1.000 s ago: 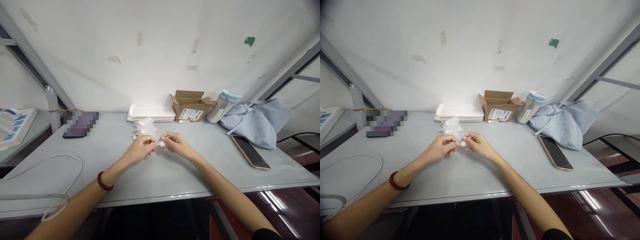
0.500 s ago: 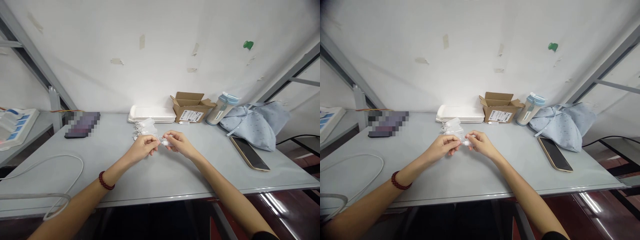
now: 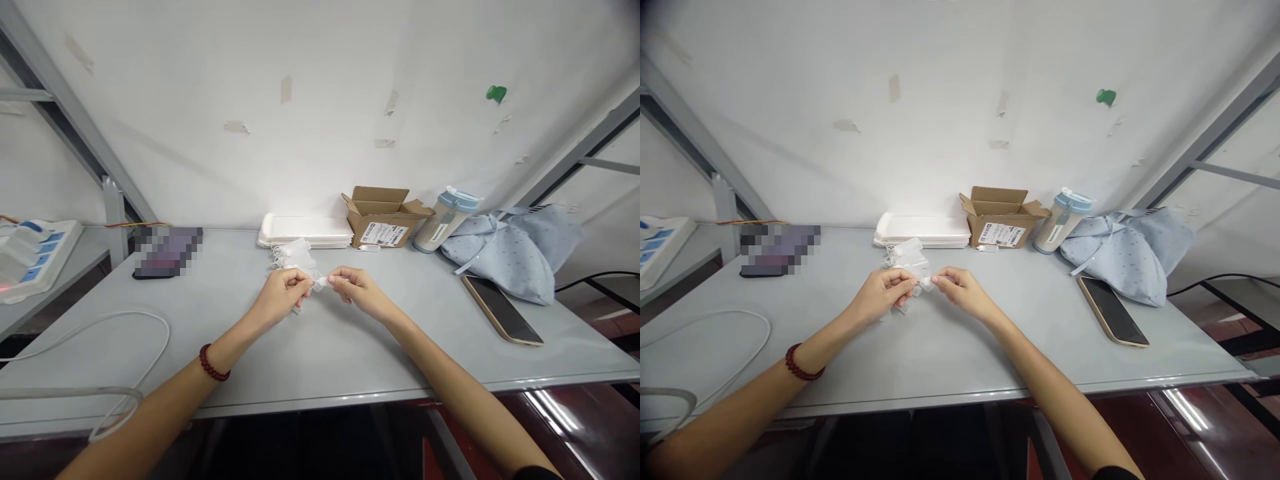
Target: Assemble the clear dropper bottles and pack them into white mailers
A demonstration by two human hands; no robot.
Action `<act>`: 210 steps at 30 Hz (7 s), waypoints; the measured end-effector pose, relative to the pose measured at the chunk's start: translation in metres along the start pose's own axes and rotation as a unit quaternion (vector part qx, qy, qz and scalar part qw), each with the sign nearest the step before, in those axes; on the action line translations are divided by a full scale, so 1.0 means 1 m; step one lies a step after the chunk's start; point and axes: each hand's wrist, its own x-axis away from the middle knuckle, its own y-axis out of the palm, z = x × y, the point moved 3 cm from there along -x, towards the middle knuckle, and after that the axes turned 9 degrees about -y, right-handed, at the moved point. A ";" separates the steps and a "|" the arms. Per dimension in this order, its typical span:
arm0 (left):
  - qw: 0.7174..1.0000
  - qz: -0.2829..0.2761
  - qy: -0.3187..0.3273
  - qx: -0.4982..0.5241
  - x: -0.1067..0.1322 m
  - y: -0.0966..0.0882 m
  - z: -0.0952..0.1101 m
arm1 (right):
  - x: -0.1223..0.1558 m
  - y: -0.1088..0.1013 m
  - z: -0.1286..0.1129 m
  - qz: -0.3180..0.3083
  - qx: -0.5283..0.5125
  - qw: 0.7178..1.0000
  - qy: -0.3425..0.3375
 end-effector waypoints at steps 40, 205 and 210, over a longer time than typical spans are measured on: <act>0.989 0.113 0.015 0.092 -0.024 -0.055 -0.004 | -0.015 -0.126 0.086 0.138 0.578 0.801 -0.067; 0.999 0.004 -0.037 -0.005 0.007 -0.005 0.008 | -0.001 -0.010 -0.003 0.067 0.025 0.997 -0.023; 0.999 0.003 -0.034 0.000 0.006 -0.005 0.007 | -0.001 -0.010 -0.003 0.067 0.024 0.997 -0.022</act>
